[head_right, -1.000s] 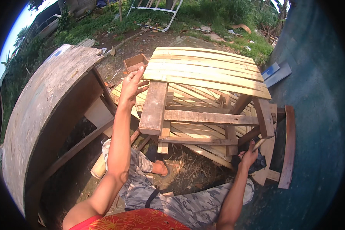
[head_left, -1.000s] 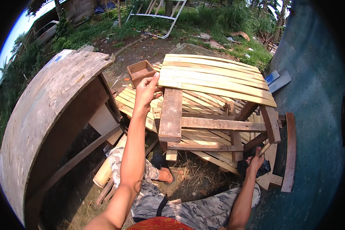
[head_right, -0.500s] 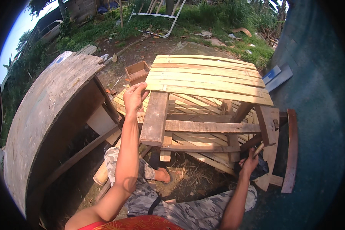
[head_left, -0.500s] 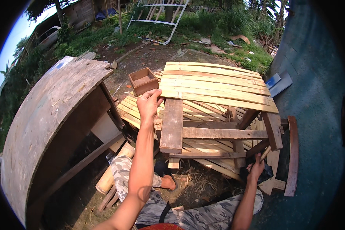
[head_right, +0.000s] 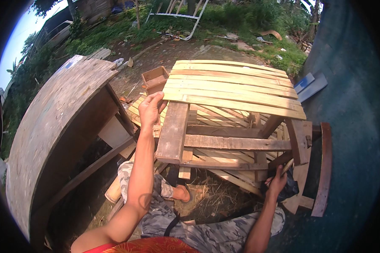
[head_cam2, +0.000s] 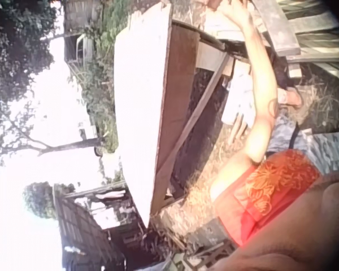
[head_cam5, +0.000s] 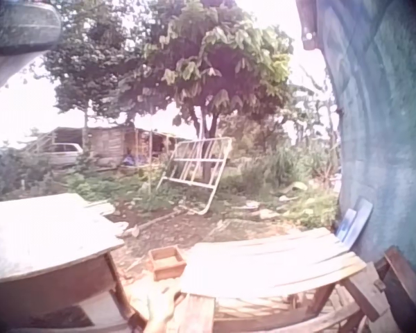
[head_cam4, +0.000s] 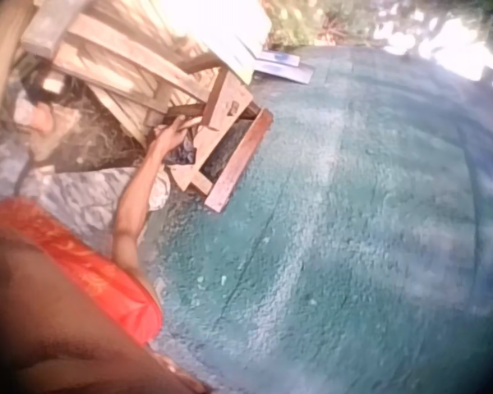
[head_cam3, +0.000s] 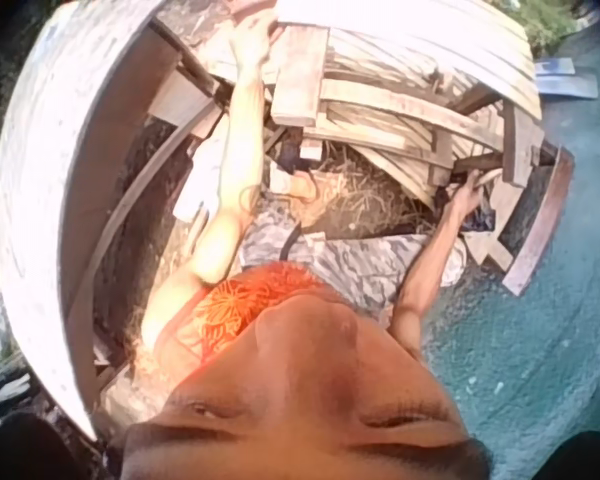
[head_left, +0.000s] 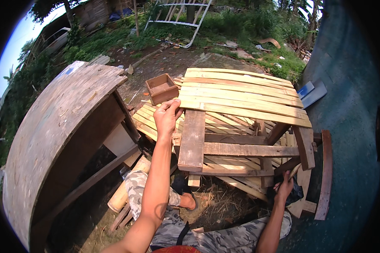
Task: The person assembles a small wooden structure by hammering nails into wooden planks. They retrieve nails from a black plastic bag and use a hammer to secure the planks together.
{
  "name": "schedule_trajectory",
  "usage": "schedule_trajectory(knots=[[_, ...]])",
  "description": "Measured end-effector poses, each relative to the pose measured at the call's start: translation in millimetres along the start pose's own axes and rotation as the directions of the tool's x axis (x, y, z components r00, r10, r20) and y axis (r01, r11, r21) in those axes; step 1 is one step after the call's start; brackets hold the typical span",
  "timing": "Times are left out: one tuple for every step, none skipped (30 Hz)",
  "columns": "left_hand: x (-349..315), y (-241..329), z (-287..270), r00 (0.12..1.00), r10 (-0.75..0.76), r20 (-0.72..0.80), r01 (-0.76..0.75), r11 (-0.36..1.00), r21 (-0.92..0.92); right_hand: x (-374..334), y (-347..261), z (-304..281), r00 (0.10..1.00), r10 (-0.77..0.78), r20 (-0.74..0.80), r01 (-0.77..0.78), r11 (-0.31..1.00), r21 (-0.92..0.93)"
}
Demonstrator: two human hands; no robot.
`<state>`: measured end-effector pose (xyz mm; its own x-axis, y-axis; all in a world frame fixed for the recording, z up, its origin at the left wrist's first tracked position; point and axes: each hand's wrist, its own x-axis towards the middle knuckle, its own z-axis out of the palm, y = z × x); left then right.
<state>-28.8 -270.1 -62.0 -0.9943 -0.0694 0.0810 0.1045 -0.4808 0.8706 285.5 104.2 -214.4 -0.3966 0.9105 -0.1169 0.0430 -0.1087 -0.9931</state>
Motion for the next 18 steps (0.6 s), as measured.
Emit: schedule_trajectory(knots=[[-1, 0, 0, 1.0, -0.013, -0.008, 0.013, 1.0, -0.003, 0, 0, 0, 1.0, 0.008, -0.005, -0.008, 1.0, -0.01], [-2, -1, 0, 1.0, -0.03, 0.0, 0.03, 0.999, 0.012, 1, 0, 0, 1.0, 0.015, -0.001, -0.015, 1.0, -0.006], [-2, -3, -3, 1.0, -0.021, 0.02, 0.021, 1.0, 0.007, 1, 0, -1, 1.0, 0.023, -0.001, -0.023, 1.0, 0.01], [-2, -7, -7, 0.999, -0.047, 0.009, 0.047, 0.999, 0.011, 1, 0, -1, 1.0, 0.027, 0.001, -0.027, 1.0, 0.005], [-4, -14, -15, 0.999, -0.042, 0.022, 0.043, 0.999, -0.01, 1, 0, -2, 0.999, 0.032, 0.001, -0.032, 0.999, 0.011], [-11, -28, -23, 1.0, 0.014, -0.026, -0.014, 1.0, -0.004, 1, 0, -3, 0.999, 0.034, 0.0, -0.034, 0.999, 0.026], [-20, -45, -33, 0.985, 0.058, -0.162, -0.062, 0.998, -0.02, 1, 0, -4, 0.999, 0.032, 0.011, -0.032, 0.999, 0.005], [-34, -63, -49, 0.927, 0.1, -0.362, -0.09, 0.995, 0.045, 1, 0, -6, 0.999, 0.026, 0.023, -0.026, 1.0, -0.002], [-54, -84, -66, 0.837, 0.202, -0.508, -0.165, 0.979, 0.118, 0, 1, -8, 0.999, 0.02, 0.036, -0.02, 1.0, 0.004], [-82, -105, -84, 0.74, 0.181, -0.648, -0.137, 0.983, 0.118, 0, 2, -10, 0.998, 0.032, 0.046, -0.032, 0.999, -0.005], [-115, -127, -97, 0.63, 0.226, -0.743, -0.01, 0.959, 0.284, 1, 3, -12, 0.999, 0.03, 0.044, -0.03, 1.0, -0.009], [-160, -150, -106, 0.64, 0.37, -0.673, 0.037, 0.861, 0.508, 0, 4, -15, 0.999, 0.042, 0.029, -0.041, 0.999, -0.028], [-206, -171, -108, 0.713, 0.365, -0.598, 0.101, 0.791, 0.604, 1, 5, -16, 0.999, 0.03, 0.034, -0.03, 0.999, -0.017], [-253, -185, -110, 0.893, 0.066, -0.446, 0.235, 0.776, 0.586, 1, 5, -18, 0.999, 0.03, 0.031, -0.029, 0.999, -0.042], [-299, -200, -100, 0.979, 0.079, -0.186, 0.069, 0.734, 0.675, 1, 5, -19, 0.998, 0.053, 0.016, -0.052, 0.997, -0.049], [-333, -209, -91, 0.983, -0.177, -0.046, 0.162, 0.721, 0.674, 2, 3, -21, 0.998, 0.056, 0.026, -0.054, 0.997, -0.056], [-358, -219, -73, 0.982, -0.185, 0.044, 0.095, 0.677, 0.73, 2, 3, -23, 0.998, 0.068, 0.019, -0.067, 0.996, -0.06], [-369, -228, -59, 0.926, -0.32, 0.202, 0.084, 0.694, 0.715, 2, 1, -27, 0.998, 0.048, 0.03, -0.046, 0.997, -0.064]])
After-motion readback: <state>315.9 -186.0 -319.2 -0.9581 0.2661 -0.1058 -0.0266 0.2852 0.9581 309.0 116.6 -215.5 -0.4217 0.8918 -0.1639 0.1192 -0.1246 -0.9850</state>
